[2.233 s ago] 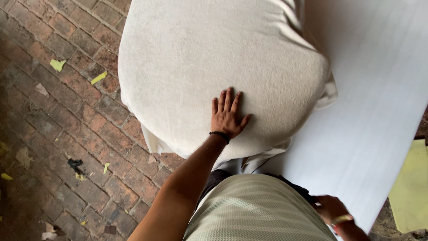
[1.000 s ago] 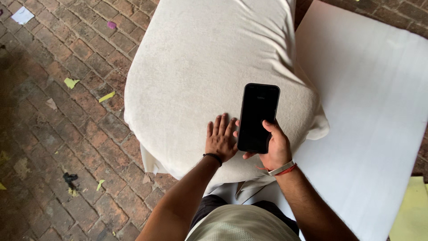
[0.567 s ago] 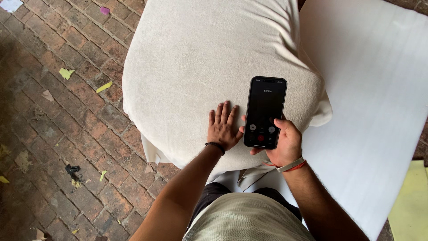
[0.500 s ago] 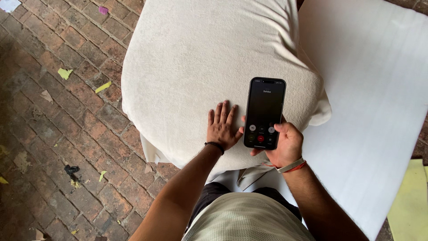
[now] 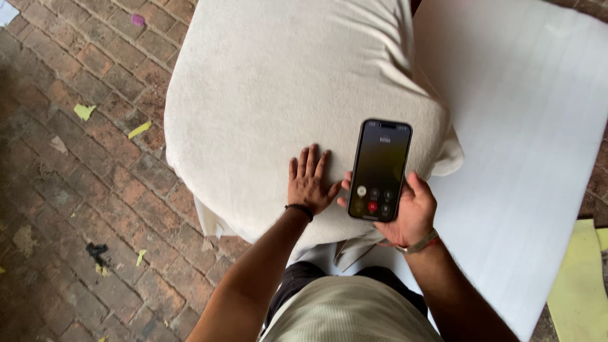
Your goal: The person picks up a white foam board and places it on the floor. Then they drape a beige fabric cover over a cushioned furniture piece, smoothing and tucking the edges to fit snugly.
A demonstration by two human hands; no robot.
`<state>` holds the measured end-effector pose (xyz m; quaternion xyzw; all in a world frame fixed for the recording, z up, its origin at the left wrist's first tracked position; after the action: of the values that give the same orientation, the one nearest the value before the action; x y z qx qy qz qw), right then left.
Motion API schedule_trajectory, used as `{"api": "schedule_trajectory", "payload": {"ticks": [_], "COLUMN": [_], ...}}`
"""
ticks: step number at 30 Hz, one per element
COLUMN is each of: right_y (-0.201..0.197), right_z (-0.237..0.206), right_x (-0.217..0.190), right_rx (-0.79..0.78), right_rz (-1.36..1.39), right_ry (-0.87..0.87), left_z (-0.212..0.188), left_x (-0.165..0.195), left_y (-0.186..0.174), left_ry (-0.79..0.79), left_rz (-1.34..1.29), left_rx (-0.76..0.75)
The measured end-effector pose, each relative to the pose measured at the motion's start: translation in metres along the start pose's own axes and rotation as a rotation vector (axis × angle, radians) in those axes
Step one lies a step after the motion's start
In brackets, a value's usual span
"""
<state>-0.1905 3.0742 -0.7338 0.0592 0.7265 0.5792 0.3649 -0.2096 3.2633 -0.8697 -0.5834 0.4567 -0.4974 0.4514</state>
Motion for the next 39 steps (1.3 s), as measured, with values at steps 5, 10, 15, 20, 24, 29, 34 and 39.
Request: {"api": "schedule_trajectory", "payload": {"ticks": [5, 10, 15, 20, 24, 29, 34, 39], "right_y": [0.02, 0.013, -0.049, -0.166, -0.232, -0.24, -0.214, -0.233], "right_z": [-0.016, -0.024, -0.05, -0.154, -0.248, -0.245, -0.255, -0.282], "right_x": [-0.002, -0.004, -0.003, -0.003, 0.008, 0.042, 0.07, 0.071], "right_rx": [-0.055, -0.032, 0.065, 0.686, 1.035, 0.838, 0.721, 0.644], "right_rz": [0.159, 0.062, 0.009, -0.332, -0.917, -0.864, -0.714, -0.652], "right_ry": [0.115, 0.009, 0.039, 0.569, 1.192, 1.276, 1.293, 1.238], "left_z": [0.001, 0.001, 0.001, 0.002, 0.002, 0.002, 0.002, 0.0], "left_x": [0.002, 0.002, 0.001, 0.0, -0.002, -0.003, -0.003, -0.003], "left_y": [-0.014, -0.016, -0.01, -0.01, -0.013, -0.011, -0.004, -0.002], "left_ry": [-0.006, 0.006, 0.009, 0.017, 0.02, 0.004, 0.017, 0.027], "left_rz": [-0.043, -0.08, -0.082, -0.094, -0.091, -0.09, -0.069, -0.097], "left_rx": [0.015, -0.003, 0.016, 0.013, 0.017, 0.002, 0.015, 0.035]}}
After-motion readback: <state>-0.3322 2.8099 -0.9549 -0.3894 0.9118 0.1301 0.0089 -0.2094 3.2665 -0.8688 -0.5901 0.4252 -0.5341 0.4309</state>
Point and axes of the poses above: each hand's wrist, its own z-axis towards the middle knuckle, its own y-axis out of the palm, x = y × z, the point moved 4 cm from there along z, towards the middle knuckle, and after that the axes turned 6 degrees about y, right-handed, at the moved point
